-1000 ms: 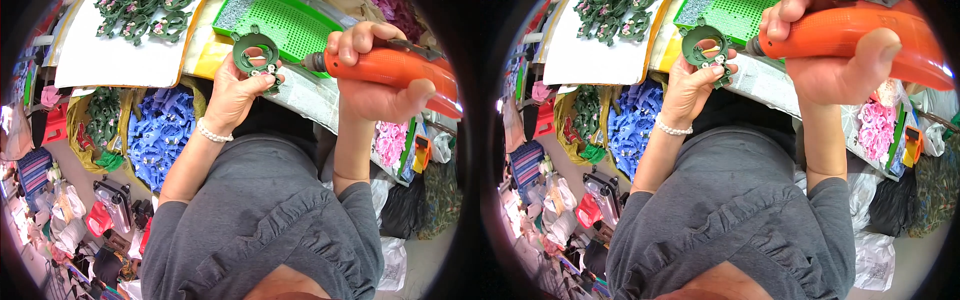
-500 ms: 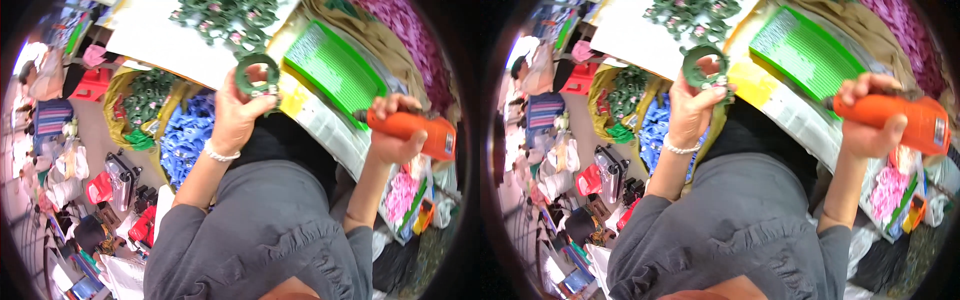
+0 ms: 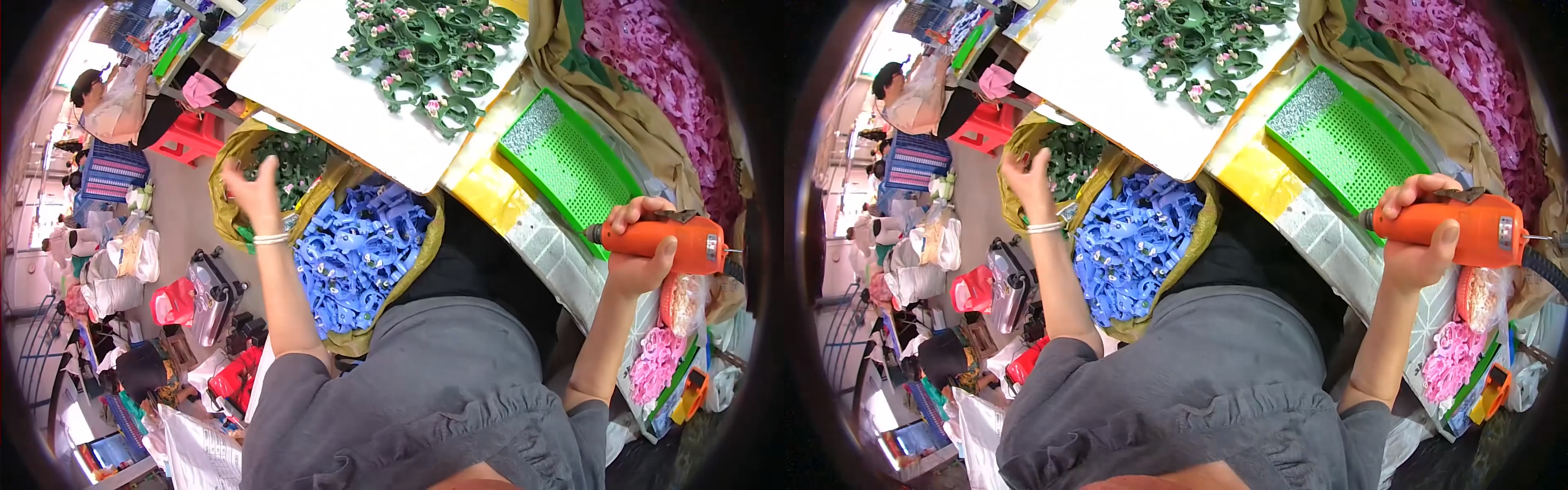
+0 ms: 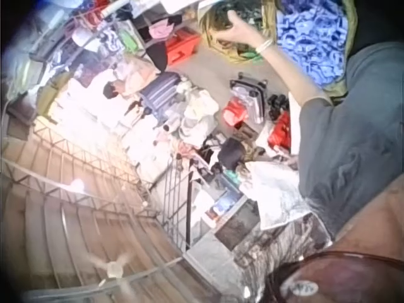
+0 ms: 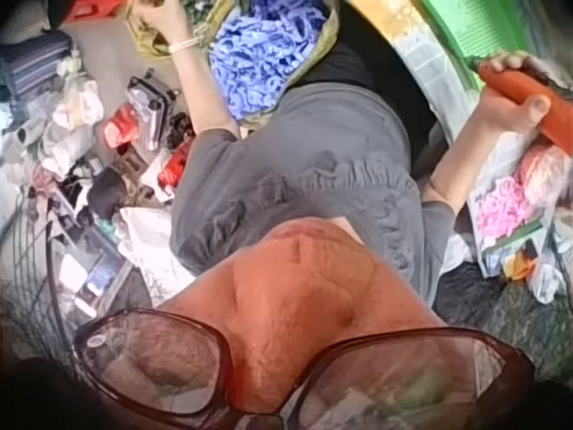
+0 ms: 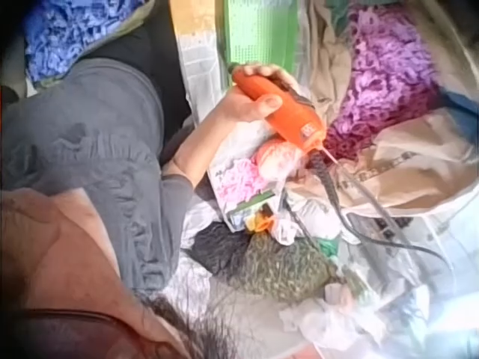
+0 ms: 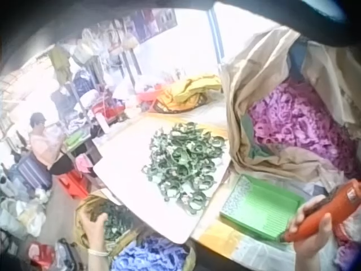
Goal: The recorder is using an electric screwdriver to assemble small plastic toy components at a factory workstation.
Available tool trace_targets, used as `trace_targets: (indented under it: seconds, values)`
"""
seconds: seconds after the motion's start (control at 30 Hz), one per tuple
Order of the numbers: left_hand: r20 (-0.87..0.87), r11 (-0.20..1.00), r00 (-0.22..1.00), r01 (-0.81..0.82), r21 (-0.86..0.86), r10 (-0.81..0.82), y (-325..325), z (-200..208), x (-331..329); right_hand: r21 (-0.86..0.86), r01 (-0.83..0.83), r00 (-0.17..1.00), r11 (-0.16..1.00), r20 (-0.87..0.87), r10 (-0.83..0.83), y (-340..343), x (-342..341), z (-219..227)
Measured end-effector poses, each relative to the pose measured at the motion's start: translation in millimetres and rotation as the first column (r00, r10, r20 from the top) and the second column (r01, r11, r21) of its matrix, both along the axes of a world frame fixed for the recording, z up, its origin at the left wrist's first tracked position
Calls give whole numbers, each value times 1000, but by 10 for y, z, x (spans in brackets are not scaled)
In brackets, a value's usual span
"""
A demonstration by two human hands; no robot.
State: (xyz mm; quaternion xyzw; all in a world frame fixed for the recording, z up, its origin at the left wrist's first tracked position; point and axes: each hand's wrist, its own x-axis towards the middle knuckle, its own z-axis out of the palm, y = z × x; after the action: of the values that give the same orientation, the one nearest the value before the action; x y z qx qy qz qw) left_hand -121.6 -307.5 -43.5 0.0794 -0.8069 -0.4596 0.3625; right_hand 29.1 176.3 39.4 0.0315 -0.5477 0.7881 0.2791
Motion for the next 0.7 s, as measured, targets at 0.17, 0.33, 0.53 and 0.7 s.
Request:
trace_targets:
  seconds: [0.17,0.33,0.53,0.7]
  values:
    - [-36,882,961,237,-408,-275,1004,223,-123,28,19,1000,999,6,-19,-20,-2,-8]
    - [53,635,846,439,-635,-531,1458,444,-383,27,41,999,999,17,-41,-1,77,-2]
    - [112,527,816,464,-712,-568,1411,342,-578,22,50,998,999,25,-50,35,121,-49]
    - [130,515,819,466,-719,-559,1368,468,-345,6,46,998,999,46,-46,51,138,-99]
